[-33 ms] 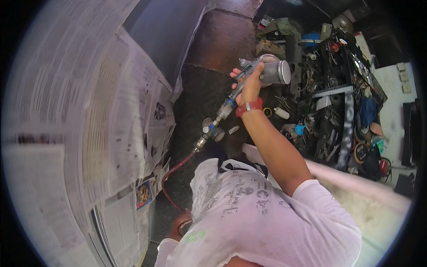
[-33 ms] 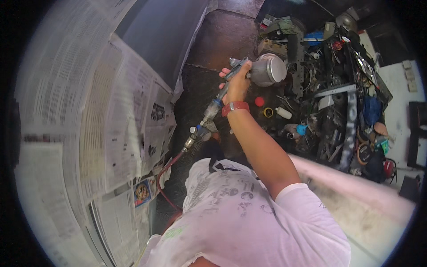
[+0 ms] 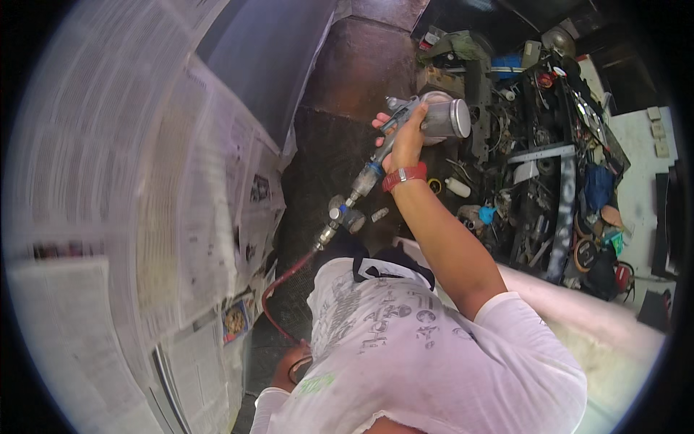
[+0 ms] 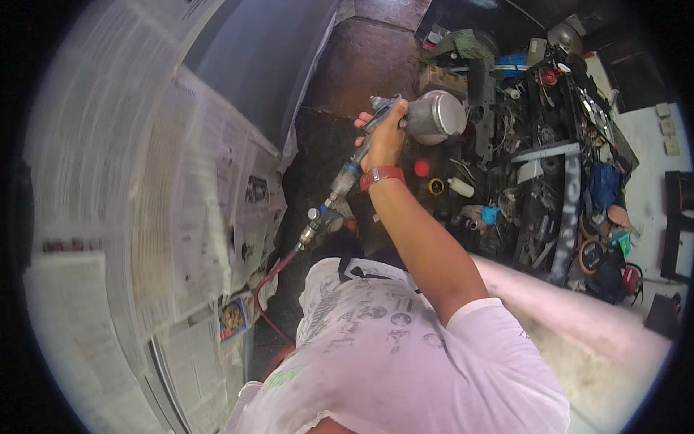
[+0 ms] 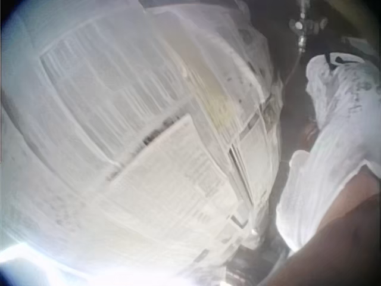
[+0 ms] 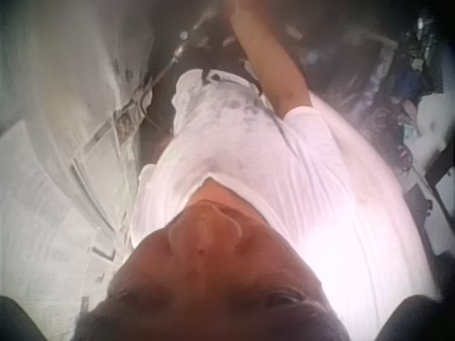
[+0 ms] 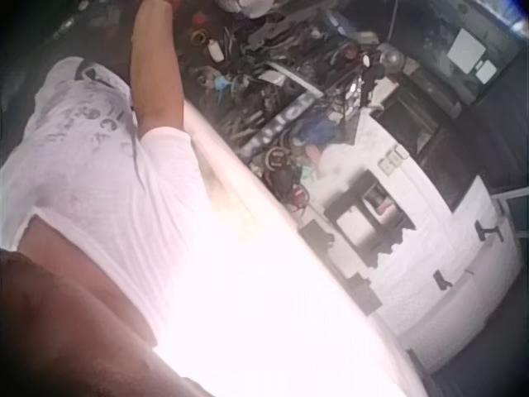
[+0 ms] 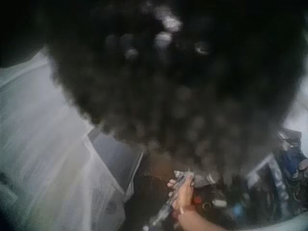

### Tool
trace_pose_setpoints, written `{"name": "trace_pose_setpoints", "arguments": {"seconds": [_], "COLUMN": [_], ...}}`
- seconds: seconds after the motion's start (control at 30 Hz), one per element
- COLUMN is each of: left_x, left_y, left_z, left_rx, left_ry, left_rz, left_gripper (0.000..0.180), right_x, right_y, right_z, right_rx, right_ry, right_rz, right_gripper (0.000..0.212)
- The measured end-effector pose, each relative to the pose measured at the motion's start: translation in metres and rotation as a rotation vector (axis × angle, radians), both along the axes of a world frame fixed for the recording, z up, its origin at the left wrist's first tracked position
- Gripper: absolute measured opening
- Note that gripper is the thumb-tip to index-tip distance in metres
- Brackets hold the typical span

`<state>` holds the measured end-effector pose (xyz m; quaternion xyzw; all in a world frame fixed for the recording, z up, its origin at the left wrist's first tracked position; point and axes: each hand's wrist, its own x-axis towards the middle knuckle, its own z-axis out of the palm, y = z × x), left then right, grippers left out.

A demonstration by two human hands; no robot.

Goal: The person picks up a spray gun and walks to a car part covered with newspaper. They kneel and spray paint the surface of the part, moving the gun in steady strokes while occasionally touching the surface with their left hand. The person remains on the floor for most of the clip, then stands and walks away.

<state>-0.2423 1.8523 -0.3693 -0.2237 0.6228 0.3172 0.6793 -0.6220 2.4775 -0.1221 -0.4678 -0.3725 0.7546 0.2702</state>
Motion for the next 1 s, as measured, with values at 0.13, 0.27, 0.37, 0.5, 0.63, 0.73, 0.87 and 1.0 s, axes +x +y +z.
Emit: {"name": "trace_pose_setpoints", "arguments": {"seconds": [0.13,0.27,0.37,0.5,0.63,0.73,0.87,1.0], "left_x": [-0.074,-0.119,-0.135,-0.133,-0.141,-0.144,-0.174,-0.242], "left_y": [0.041,0.087,0.131,0.190,0.267,0.314,0.371,0.426], "left_z": [0.005,0.006,0.008,0.004,0.013,0.041,0.076,0.084], "left_rx": [-0.016,-0.037,-0.083,-0.156,-0.055,-0.224,-0.375,-0.262], "left_ry": [-0.027,-0.068,-0.098,-0.135,-0.036,0.127,0.095,0.115], "left_rz": [0.025,0.095,0.202,0.333,0.021,-0.231,-0.358,-0.259], "left_gripper": [0.044,0.042,0.041,0.040,0.047,0.062,0.078,0.075], "right_x": [-0.068,-0.130,-0.187,-0.244,-0.308,-0.343,-0.399,-0.438], "right_y": [0.033,0.067,0.104,0.156,0.220,0.268,0.327,0.358], "right_z": [0.003,0.002,-0.010,-0.032,-0.046,-0.061,-0.070,-0.065], "right_rx": [-0.033,-0.046,-0.041,-0.050,-0.110,-0.114,-0.054,0.009], "right_ry": [-0.026,-0.034,-0.042,-0.039,-0.040,-0.071,-0.086,-0.063], "right_rz": [0.101,0.158,0.214,0.318,0.416,0.440,0.555,0.610], "right_gripper": [0.080,0.079,0.081,0.083,0.085,0.085,0.087,0.087]}}
